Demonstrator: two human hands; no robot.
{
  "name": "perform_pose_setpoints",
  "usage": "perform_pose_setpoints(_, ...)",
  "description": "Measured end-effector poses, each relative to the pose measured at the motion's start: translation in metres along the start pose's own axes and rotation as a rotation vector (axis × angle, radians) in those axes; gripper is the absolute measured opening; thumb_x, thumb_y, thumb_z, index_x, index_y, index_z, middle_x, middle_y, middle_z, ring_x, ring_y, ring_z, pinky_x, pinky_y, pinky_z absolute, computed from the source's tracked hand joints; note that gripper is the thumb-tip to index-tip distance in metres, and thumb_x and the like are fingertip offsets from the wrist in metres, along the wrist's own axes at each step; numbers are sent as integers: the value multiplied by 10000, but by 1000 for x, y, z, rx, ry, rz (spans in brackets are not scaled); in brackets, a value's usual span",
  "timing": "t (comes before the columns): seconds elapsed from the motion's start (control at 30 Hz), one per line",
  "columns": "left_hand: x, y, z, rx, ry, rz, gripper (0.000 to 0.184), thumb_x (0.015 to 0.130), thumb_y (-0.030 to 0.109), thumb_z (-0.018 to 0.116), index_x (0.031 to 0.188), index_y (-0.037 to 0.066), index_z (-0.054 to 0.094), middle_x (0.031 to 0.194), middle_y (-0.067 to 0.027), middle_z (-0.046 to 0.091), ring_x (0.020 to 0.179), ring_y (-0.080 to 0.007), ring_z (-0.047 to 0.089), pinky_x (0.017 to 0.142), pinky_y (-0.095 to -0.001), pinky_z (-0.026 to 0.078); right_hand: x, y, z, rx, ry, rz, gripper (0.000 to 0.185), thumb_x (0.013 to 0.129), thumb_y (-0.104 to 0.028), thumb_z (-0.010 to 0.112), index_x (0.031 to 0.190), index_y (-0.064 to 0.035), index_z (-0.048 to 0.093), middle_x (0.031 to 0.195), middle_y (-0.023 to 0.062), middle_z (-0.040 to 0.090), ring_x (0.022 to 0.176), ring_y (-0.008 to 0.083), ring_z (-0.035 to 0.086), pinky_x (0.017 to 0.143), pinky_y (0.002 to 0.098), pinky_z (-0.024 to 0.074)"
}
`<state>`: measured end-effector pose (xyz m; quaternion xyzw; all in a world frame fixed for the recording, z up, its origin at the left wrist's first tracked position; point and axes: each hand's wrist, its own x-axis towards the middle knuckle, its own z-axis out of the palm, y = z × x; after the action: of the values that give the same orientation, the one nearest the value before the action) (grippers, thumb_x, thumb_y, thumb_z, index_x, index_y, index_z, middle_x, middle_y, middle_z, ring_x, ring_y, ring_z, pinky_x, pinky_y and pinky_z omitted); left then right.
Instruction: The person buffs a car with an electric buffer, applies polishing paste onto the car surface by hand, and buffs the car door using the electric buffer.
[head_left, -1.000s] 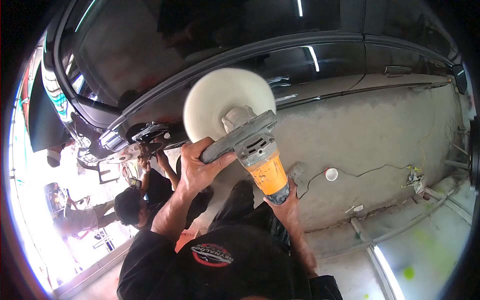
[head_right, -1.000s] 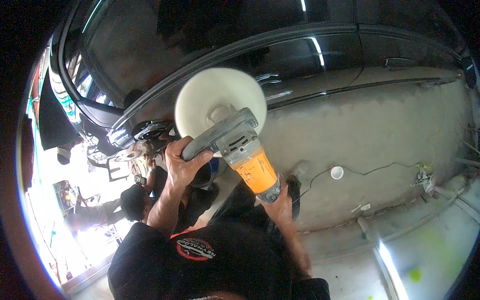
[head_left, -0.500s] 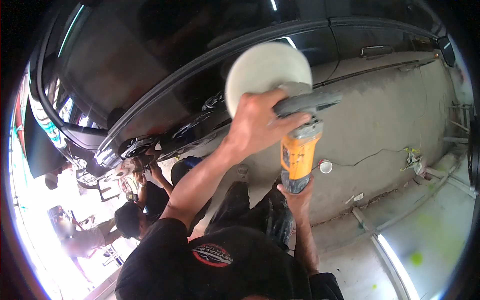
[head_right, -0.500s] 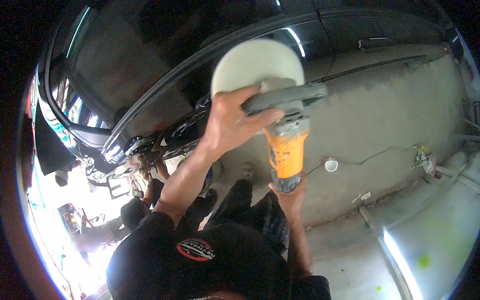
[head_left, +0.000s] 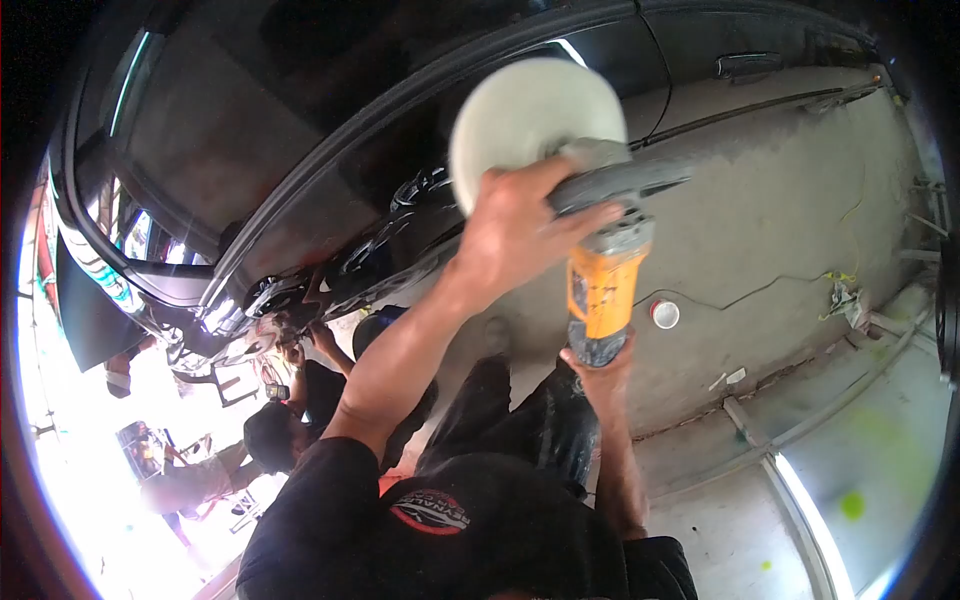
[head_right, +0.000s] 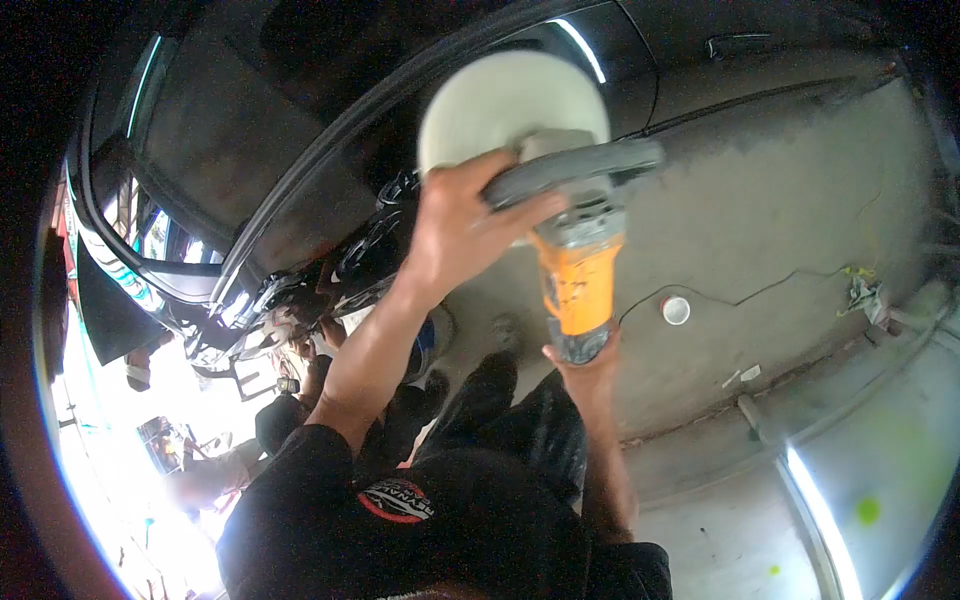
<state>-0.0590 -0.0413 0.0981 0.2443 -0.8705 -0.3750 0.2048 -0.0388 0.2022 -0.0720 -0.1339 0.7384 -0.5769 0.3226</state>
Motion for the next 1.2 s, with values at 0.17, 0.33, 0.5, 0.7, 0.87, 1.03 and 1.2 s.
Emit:
perform_pose_setpoints(0.17,-89,-19,-65,149,88,-143,311,763,221,861,774,-17,661,622,-87,657,605,-76,616,542,-264,496,-43,7,37,-146,-179,26,871,636,-138,929,1311,22,402,1141,171,637,1048,238,636,914,380,508)
perform_pose_setpoints(0.33,-142,-23,-95,223,49,-346,382,723,271,891,712,7,616,602,-102,630,529,-172,630,527,-304,490,-76,30,64,-174,-369,26,1017,666,-217,917,1422,-8,269,1259,267,597,1131,402,636,940,449,539)
perform_pose_setpoints(0.5,-130,-31,-78,206,31,-292,380,722,266,892,706,9,612,588,-89,618,510,-184,612,519,-306,483,-79,26,59,-138,-274,99,959,631,-181,934,1374,-12,351,1217,236,627,1155,367,633,951,438,519)
perform_pose_setpoints(0.7,-57,-19,-23,124,-1,-126,329,728,225,883,760,1,644,619,-126,633,544,-220,643,551,-310,509,-34,20,24,-141,-124,147,953,624,-174,936,1364,-1,360,1195,225,631,1136,334,637,939,415,510)
perform_pose_setpoints(0.87,8,-8,27,123,-60,15,334,765,242,859,769,-22,655,613,-86,642,570,-82,599,535,-271,493,14,31,0,-64,45,9,951,604,-174,950,1345,16,385,1153,198,624,1057,295,629,906,397,504)
perform_pose_setpoints(1.03,65,5,68,51,-66,165,348,761,241,857,894,-43,705,734,-142,717,656,-144,698,589,-289,545,52,19,-13,-7,183,-92,865,632,-100,928,1302,22,395,1134,176,620,1012,250,623,885,368,509)
perform_pose_setpoints(1.2,74,13,77,34,-103,120,365,759,246,859,922,-44,708,745,-140,722,678,-156,711,609,-294,558,60,22,-21,5,148,-16,860,622,-106,937,1284,18,402,1140,164,614,1006,237,611,871,361,508)
